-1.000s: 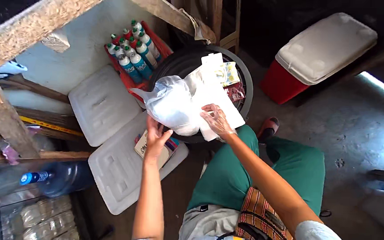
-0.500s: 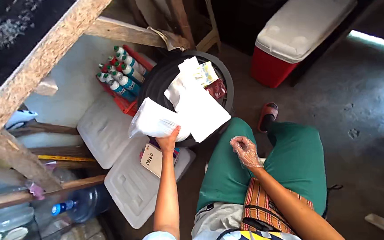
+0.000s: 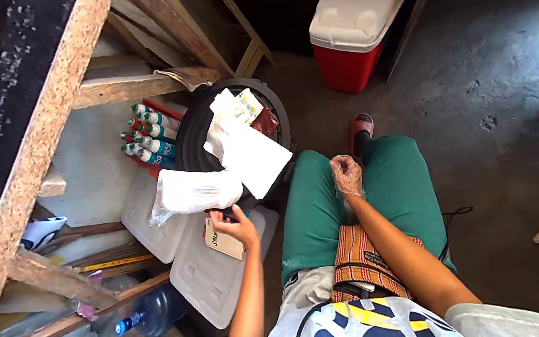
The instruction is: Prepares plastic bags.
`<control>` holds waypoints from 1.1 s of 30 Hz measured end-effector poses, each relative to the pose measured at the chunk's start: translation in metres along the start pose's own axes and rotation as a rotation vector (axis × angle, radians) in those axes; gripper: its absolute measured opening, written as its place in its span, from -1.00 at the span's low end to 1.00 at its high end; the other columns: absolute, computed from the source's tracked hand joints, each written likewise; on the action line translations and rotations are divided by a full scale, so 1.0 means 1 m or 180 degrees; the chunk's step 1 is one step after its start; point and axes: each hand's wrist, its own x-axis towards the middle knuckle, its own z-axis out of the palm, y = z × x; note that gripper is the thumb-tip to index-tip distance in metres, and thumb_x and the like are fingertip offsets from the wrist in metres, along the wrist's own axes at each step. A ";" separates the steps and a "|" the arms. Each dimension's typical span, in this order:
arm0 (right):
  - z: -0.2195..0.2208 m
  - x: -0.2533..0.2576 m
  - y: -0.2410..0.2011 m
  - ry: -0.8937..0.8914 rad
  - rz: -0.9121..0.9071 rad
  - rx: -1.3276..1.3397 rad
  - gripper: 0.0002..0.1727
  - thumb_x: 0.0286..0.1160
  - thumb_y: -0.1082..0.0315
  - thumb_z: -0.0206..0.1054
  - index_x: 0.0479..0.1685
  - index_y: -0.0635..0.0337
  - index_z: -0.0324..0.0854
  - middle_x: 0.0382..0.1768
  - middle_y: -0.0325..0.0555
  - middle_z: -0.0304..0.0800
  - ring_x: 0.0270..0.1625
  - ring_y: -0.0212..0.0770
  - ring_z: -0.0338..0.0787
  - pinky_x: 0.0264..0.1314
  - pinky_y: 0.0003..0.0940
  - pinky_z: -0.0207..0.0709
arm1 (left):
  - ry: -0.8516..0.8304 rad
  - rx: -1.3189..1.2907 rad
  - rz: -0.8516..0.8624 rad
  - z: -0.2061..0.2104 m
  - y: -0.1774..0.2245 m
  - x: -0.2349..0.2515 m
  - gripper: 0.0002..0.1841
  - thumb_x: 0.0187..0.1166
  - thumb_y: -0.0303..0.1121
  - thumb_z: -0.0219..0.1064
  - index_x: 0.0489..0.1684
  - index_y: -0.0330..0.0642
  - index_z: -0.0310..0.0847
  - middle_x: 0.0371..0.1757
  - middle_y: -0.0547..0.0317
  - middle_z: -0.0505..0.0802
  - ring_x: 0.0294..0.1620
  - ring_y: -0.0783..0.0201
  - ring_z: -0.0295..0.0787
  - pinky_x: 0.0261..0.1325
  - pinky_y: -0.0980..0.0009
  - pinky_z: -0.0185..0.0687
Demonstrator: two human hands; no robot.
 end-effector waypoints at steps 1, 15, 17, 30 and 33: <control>0.002 -0.001 -0.001 -0.0041 0.0049 0.0039 -0.69 0.66 0.32 0.31 0.16 0.42 0.65 0.01 0.27 0.77 -0.13 0.07 0.79 0.05 0.04 0.66 | -0.0082 -0.0020 0.0389 0.005 0.011 -0.021 -0.29 0.58 -0.45 0.30 0.55 -0.84 0.02 0.45 -0.77 0.42 0.49 -0.27 0.45 0.49 0.11 0.45; -0.006 -0.001 -0.008 -0.0810 0.0564 -0.0921 -0.61 0.69 0.30 0.28 0.34 0.37 0.62 0.27 0.36 0.71 0.41 0.30 0.65 0.51 0.25 0.40 | -0.2207 0.1728 0.0902 0.148 0.041 0.070 -0.22 0.85 0.01 -0.17 0.84 -0.49 -0.15 0.88 -0.42 -0.10 0.92 -0.30 -0.38 0.75 -0.45 -0.54; -0.017 0.011 -0.008 -0.1531 0.0391 -0.1320 -0.57 0.67 0.25 0.30 0.38 0.36 0.61 0.26 0.39 0.71 0.40 0.36 0.65 0.48 0.35 0.39 | -0.2203 0.1586 0.0903 0.145 0.035 0.069 -0.31 0.88 -0.08 -0.24 0.85 -0.43 -0.10 0.89 -0.36 -0.08 0.93 -0.26 -0.37 0.77 -0.41 -0.56; -0.092 0.052 0.006 -0.1073 -0.0888 -0.1730 -0.70 0.70 0.37 0.21 0.11 0.41 0.76 0.08 0.36 0.82 0.23 0.32 0.79 0.41 0.28 0.49 | -0.1128 -0.0393 0.0443 0.137 0.021 0.071 -0.73 0.68 -0.45 0.26 0.04 -0.58 0.71 0.38 -0.31 0.76 0.52 0.00 0.64 0.64 0.21 0.39; -0.089 0.052 0.002 -0.0972 -0.1011 -0.1554 -0.70 0.69 0.37 0.22 0.07 0.43 0.76 0.05 0.38 0.82 0.22 0.33 0.79 0.41 0.27 0.49 | -0.1046 -0.0854 -0.0217 0.125 0.029 0.083 -0.65 0.74 -0.37 0.23 0.18 -0.59 0.60 0.11 -0.24 0.81 0.12 0.24 0.73 0.33 0.35 0.57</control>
